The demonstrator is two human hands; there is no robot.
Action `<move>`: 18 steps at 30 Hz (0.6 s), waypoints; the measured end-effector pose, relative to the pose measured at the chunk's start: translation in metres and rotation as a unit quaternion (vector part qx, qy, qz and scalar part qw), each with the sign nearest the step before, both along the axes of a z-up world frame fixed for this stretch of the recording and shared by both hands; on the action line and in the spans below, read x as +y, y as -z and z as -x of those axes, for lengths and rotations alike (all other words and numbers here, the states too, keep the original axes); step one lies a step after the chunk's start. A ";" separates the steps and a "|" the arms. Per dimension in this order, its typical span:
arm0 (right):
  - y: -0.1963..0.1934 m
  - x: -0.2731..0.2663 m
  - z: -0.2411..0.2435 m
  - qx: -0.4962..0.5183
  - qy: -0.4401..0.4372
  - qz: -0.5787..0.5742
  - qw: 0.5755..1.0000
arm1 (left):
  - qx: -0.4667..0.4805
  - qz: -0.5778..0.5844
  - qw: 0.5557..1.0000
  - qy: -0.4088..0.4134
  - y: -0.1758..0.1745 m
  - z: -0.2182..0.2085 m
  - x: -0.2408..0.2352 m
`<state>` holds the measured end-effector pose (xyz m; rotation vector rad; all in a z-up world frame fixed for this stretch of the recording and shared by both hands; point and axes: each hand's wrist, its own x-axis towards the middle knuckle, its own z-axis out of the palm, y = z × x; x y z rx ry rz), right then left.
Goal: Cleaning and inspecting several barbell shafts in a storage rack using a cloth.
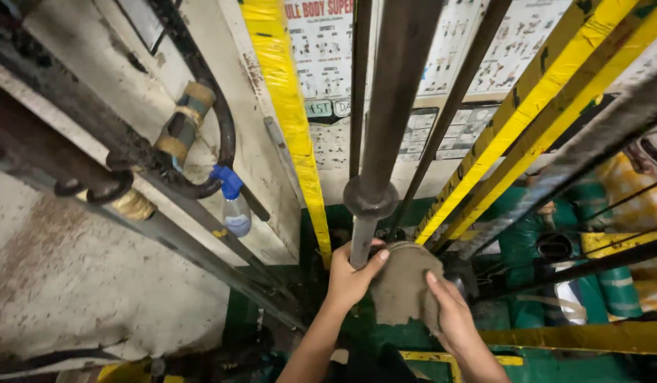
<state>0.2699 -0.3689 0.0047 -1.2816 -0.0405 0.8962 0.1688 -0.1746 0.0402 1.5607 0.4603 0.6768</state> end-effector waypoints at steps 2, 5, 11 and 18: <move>0.010 -0.007 -0.004 0.027 0.041 -0.010 0.999 | -0.022 -0.005 1.000 -0.006 0.005 -0.001 -0.003; 0.013 -0.017 -0.005 0.026 0.093 -0.016 0.995 | -0.077 0.035 0.996 0.016 0.016 0.000 -0.003; -0.027 -0.013 0.002 0.029 -0.013 -0.272 0.962 | -0.161 0.081 0.980 0.087 0.015 0.000 -0.001; -0.130 0.072 0.020 -0.466 -0.006 -0.126 0.876 | -0.106 0.054 0.985 0.124 0.028 0.002 0.003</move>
